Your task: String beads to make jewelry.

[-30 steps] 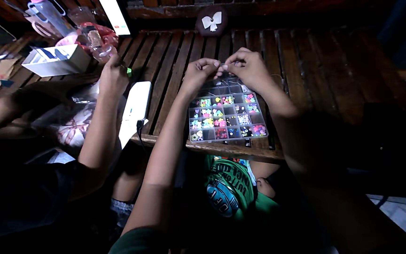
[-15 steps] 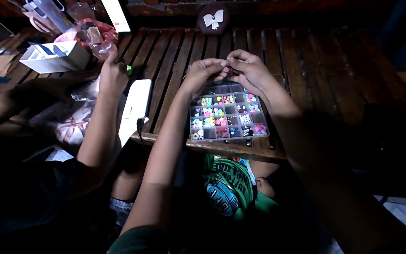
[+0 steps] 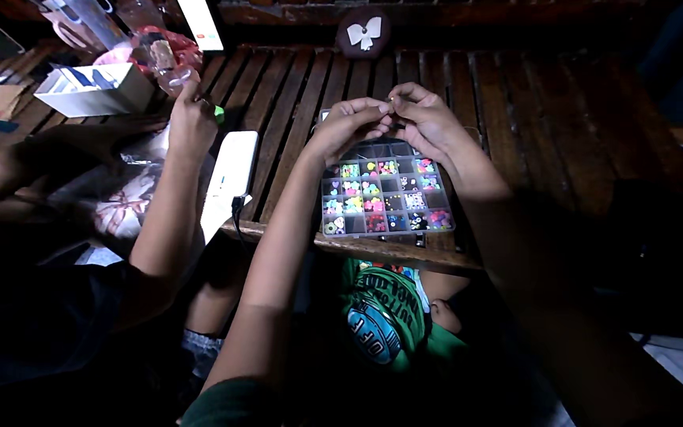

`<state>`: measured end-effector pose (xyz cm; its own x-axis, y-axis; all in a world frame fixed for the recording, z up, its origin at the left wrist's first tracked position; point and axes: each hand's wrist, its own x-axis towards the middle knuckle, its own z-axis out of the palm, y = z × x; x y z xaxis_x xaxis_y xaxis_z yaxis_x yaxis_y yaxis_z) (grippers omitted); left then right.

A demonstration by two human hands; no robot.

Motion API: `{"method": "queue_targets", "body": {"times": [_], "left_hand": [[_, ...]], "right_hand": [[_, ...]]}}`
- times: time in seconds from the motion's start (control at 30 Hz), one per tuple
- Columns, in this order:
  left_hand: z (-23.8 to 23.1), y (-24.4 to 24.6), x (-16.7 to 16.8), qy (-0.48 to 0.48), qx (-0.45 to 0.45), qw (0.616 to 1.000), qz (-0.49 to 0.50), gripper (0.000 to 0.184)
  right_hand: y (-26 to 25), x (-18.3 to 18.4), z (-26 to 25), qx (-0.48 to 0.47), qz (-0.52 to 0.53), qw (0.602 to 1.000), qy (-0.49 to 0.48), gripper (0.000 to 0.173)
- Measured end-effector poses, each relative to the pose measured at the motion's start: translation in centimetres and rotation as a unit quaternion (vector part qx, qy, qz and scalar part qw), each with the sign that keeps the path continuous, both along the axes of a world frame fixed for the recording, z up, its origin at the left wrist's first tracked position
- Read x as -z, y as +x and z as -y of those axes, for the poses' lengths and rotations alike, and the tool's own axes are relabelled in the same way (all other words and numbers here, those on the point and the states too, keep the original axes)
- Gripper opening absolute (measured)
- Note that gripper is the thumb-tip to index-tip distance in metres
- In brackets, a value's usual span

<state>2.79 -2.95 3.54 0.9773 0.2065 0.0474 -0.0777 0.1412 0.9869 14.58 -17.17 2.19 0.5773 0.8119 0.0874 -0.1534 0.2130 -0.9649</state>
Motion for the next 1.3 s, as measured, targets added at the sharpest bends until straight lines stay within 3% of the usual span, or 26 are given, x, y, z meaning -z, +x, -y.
{"method": "queue_targets", "body": {"times": [1.3], "left_hand": [[-0.02,0.12,0.14,0.001,0.002,1.000,0.013,0.015]], "right_hand": [[0.05,-0.28,0.13,0.004,0.013,1.000,-0.011,0.014]]}}
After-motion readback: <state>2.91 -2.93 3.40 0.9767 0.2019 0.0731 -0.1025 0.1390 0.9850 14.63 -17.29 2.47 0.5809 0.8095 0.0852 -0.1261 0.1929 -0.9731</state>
